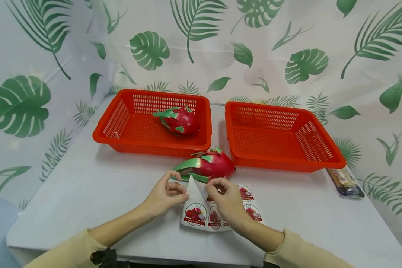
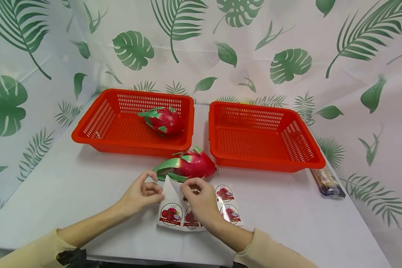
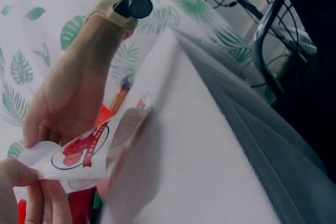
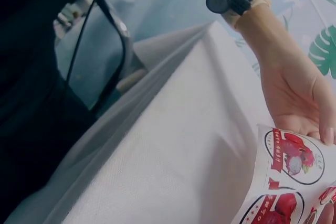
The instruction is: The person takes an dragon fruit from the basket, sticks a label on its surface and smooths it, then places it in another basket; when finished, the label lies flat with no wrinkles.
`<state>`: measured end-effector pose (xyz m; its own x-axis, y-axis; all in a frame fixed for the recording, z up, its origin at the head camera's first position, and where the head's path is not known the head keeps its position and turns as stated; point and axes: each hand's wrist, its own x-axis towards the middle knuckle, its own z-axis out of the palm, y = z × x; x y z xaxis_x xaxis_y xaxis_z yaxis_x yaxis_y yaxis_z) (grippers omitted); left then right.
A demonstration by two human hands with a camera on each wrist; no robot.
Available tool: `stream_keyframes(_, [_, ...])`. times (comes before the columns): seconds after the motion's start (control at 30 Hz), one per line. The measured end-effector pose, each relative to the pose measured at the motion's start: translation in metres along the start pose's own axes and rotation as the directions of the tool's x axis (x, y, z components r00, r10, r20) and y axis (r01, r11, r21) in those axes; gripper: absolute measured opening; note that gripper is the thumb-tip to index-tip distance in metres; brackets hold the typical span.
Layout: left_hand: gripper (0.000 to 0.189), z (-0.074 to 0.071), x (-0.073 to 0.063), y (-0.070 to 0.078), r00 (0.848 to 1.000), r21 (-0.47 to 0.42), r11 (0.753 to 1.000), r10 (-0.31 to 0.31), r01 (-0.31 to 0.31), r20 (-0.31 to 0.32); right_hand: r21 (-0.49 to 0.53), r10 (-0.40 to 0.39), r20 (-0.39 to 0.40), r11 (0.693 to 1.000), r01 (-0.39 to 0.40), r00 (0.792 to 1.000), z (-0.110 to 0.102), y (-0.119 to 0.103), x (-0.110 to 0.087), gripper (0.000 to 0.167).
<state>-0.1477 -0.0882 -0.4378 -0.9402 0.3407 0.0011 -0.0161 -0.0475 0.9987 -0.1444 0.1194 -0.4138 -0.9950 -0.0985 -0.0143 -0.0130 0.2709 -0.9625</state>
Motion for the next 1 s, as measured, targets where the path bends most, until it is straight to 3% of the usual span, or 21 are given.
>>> stream_keyframes(0.3, [0.017,-0.006,-0.007,-0.005,1.000,0.065,0.998,0.014,-0.014,0.006,0.010,0.065,-0.063,0.998,-0.065,0.996,-0.007,0.005,0.000,0.010])
stream_keyframes(0.6, [0.012,-0.012,-0.012,-0.008,1.000,0.173,0.985,0.002,-0.005,0.018,0.068,0.130,-0.116,0.990,-0.123,0.985,-0.023,0.004,0.001,0.019])
stream_keyframes(0.7, [0.010,-0.016,-0.014,-0.009,1.000,0.273,0.962,-0.003,0.007,-0.015,0.109,0.155,-0.119,0.984,-0.142,0.981,-0.028,0.002,0.001,0.020])
stream_keyframes(0.87, [0.009,-0.019,-0.013,-0.008,0.992,0.424,0.906,0.052,0.002,-0.116,0.116,0.138,-0.135,0.986,-0.123,0.981,-0.031,0.002,0.000,0.020])
stream_keyframes(1.0, [0.008,-0.013,-0.011,-0.005,0.991,0.405,0.914,0.074,-0.021,-0.116,0.129,0.138,-0.134,0.984,-0.121,0.981,-0.030,0.004,-0.003,0.018])
